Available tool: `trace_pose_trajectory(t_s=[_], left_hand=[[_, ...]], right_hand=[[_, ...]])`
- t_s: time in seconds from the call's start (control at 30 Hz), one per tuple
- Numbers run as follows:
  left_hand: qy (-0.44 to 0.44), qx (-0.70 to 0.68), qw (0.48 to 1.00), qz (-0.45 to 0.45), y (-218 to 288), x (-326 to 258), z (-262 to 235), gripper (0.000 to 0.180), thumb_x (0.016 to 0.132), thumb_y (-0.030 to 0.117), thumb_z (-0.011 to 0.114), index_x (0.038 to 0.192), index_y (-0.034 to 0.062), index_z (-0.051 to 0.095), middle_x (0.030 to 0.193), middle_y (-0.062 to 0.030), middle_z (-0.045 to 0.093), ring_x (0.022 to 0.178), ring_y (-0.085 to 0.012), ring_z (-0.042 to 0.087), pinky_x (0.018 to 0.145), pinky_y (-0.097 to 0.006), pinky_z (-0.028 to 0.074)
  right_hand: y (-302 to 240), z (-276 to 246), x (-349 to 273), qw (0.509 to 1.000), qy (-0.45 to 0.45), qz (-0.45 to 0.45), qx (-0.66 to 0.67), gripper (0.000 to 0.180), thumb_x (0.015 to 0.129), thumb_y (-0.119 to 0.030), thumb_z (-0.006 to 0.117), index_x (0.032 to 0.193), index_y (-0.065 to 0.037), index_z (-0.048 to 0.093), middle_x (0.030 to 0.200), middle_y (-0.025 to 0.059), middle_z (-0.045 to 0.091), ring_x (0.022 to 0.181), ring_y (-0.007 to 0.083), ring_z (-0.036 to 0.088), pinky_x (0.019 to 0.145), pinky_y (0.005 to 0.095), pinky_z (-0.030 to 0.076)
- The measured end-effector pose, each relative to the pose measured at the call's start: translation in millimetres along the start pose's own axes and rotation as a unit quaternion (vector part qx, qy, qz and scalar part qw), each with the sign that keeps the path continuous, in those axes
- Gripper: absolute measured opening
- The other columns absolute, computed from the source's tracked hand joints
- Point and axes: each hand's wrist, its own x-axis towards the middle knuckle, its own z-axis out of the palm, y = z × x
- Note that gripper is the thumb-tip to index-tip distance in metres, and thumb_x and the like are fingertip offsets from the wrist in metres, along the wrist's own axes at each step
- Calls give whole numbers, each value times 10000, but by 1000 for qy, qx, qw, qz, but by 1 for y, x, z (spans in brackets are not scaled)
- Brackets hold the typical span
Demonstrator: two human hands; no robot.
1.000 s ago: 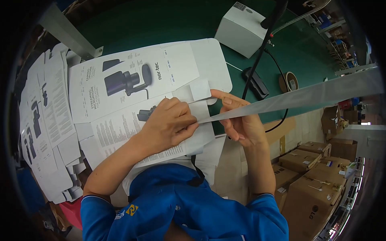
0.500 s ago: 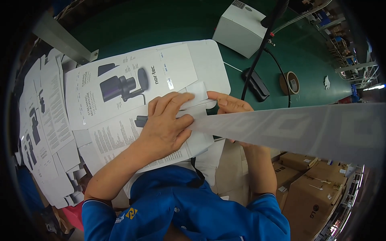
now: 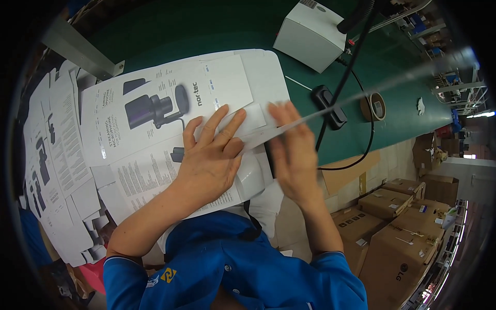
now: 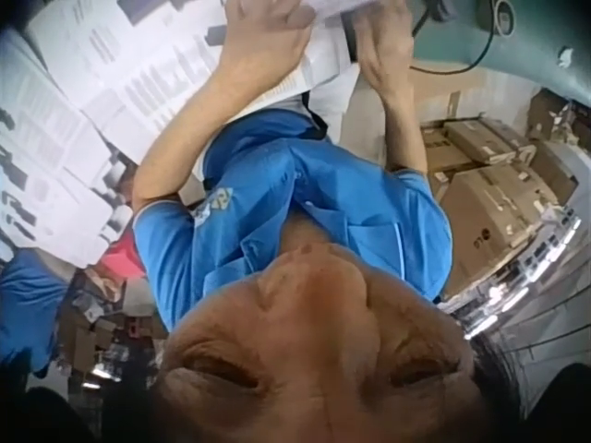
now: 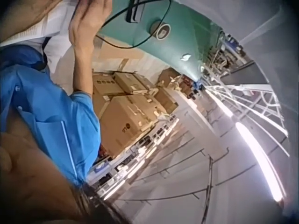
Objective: The person peels labels from a roll by hand and applies them to unfolded product boxes in an assembly line.
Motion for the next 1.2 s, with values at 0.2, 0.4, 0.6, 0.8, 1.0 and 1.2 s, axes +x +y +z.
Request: trace_pose_trajectory(t_s=[0.2, 0.4, 0.6, 0.8, 1.0, 1.2], left_hand=[[16, 2, 1000, 3, -2, -1, 3, 167, 897, 195, 632, 1027, 98, 593, 1439, -121, 502, 1466, -324, 281, 1164, -572, 125], [-4, -32, 999, 16, 0, -2, 3, 145, 938, 196, 588, 1010, 96, 664, 1421, -49, 553, 1487, -255, 265, 1173, -569, 79], [29, -47, 998, 32, -2, 2, 2, 152, 944, 168, 572, 999, 76, 680, 1364, -47, 602, 1461, -256, 323, 1169, -578, 102], [70, -57, 994, 59, -8, -3, 1, 169, 911, 123, 584, 1048, 54, 652, 1271, -89, 649, 1360, -316, 455, 1129, -575, 212], [148, -109, 975, 125, 0, -3, -14, 130, 850, 93, 655, 958, 21, 655, 1070, -97, 694, 1207, -291, 580, 1054, -499, 372], [173, -89, 970, 146, 21, -27, -37, 163, 739, 101, 709, 870, 53, 625, 1052, -109, 688, 1136, -294, 613, 1024, -537, 403]], right_hand=[[14, 21, -15, 975, -143, -42, -163, 355, 989, -204, 540, 1323, -87, 571, 1585, 130, 335, 1492, 367, 220, 1190, 575, 135], [13, 14, -27, 968, -151, -16, -197, 623, 990, -322, 547, 1514, -51, 345, 1593, 155, 305, 1496, 375, 202, 1190, 586, 94], [14, 13, -7, 957, -184, -72, -213, 741, 988, -413, 519, 1557, -40, 224, 1610, 147, 265, 1509, 376, 154, 1204, 554, 50], [-13, -5, -2, 992, -103, -34, -72, 550, 868, -88, 680, 1393, -43, 520, 1457, 198, 484, 1367, 360, 434, 1121, 464, 332], [-1, 5, 70, 977, -28, 167, 131, 591, 822, -243, 790, 1257, 98, 579, 1024, 144, 676, 876, 147, 627, 694, 275, 522], [-12, 26, 117, 955, -135, 189, 183, 413, 832, -254, 780, 1089, 36, 636, 804, 33, 675, 635, 78, 588, 520, 221, 447]])
